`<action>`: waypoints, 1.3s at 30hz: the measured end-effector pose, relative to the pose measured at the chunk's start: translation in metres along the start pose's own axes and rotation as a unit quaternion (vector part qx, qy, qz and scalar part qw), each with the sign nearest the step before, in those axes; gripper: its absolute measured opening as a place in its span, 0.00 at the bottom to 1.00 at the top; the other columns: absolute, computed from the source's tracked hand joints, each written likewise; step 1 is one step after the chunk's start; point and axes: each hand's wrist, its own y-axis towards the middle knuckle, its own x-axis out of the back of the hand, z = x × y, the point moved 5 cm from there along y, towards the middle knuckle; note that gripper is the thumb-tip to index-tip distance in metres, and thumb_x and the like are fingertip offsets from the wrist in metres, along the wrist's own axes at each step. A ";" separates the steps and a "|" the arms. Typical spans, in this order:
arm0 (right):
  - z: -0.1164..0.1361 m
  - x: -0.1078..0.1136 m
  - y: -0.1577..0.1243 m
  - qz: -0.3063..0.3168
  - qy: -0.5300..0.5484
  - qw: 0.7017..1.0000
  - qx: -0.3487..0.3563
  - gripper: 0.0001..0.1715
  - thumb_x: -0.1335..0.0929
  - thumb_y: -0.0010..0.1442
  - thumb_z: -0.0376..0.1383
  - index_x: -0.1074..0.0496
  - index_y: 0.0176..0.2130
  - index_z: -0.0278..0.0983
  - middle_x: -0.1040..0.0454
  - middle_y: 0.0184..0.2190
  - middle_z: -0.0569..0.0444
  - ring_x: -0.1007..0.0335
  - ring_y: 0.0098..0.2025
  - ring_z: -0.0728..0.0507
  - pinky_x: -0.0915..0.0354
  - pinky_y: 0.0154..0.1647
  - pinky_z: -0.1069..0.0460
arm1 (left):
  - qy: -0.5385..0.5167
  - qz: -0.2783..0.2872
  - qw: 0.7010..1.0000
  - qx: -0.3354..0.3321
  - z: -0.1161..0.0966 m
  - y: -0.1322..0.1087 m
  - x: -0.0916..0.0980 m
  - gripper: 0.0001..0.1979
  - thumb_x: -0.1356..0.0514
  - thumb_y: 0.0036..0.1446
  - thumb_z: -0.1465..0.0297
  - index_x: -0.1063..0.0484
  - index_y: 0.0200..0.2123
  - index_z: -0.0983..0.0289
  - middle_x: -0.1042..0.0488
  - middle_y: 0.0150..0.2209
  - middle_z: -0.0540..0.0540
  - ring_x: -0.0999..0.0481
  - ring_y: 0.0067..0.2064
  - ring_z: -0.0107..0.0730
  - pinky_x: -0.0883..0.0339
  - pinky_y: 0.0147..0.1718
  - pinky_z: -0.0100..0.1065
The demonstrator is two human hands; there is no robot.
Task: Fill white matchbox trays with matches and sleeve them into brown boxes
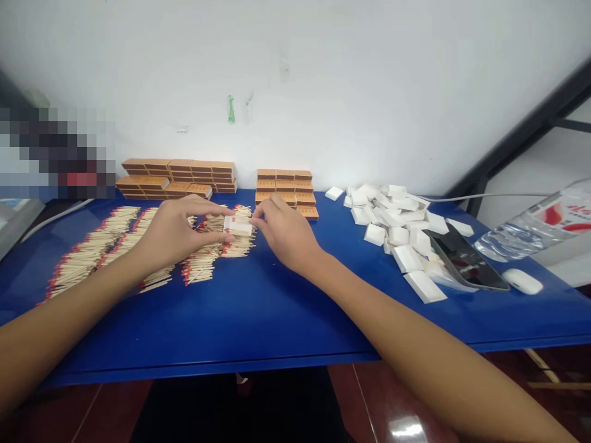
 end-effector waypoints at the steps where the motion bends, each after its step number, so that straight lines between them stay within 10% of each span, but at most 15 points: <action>1: 0.000 -0.002 -0.001 0.005 0.001 1.000 0.002 0.05 0.33 0.74 0.34 0.29 0.42 0.37 0.29 0.40 0.52 0.33 0.38 0.44 0.43 0.39 0.50 | -0.005 -0.001 1.000 -0.003 -0.001 0.000 0.000 0.22 0.23 0.53 0.53 0.13 0.47 0.58 0.13 0.44 0.57 0.18 0.45 0.44 0.26 0.45 0.40; 12: 0.026 -0.003 -0.010 -0.003 0.050 0.996 0.079 0.07 0.32 0.75 0.36 0.25 0.42 0.37 0.28 0.39 0.52 0.33 0.35 0.46 0.39 0.38 0.50 | -0.003 -0.008 1.000 0.007 -0.001 0.001 0.001 0.19 0.23 0.54 0.57 0.13 0.47 0.56 0.13 0.44 0.56 0.18 0.45 0.45 0.26 0.46 0.41; 19: 0.062 -0.027 -0.024 0.114 0.072 0.976 0.172 0.09 0.33 0.76 0.37 0.24 0.51 0.38 0.25 0.46 0.49 0.28 0.42 0.44 0.33 0.43 0.49 | 0.030 -0.008 0.999 0.017 -0.002 0.004 0.005 0.13 0.27 0.55 0.68 0.12 0.45 0.56 0.13 0.43 0.53 0.18 0.46 0.46 0.27 0.47 0.42; 39: 0.065 -0.046 -0.023 0.162 -0.004 0.977 0.138 0.11 0.33 0.77 0.37 0.24 0.44 0.34 0.25 0.44 0.48 0.27 0.41 0.44 0.35 0.39 0.50 | 0.041 -0.011 0.999 -0.013 -0.003 0.003 0.006 0.12 0.26 0.56 0.69 0.12 0.45 0.55 0.13 0.43 0.52 0.18 0.45 0.45 0.28 0.47 0.41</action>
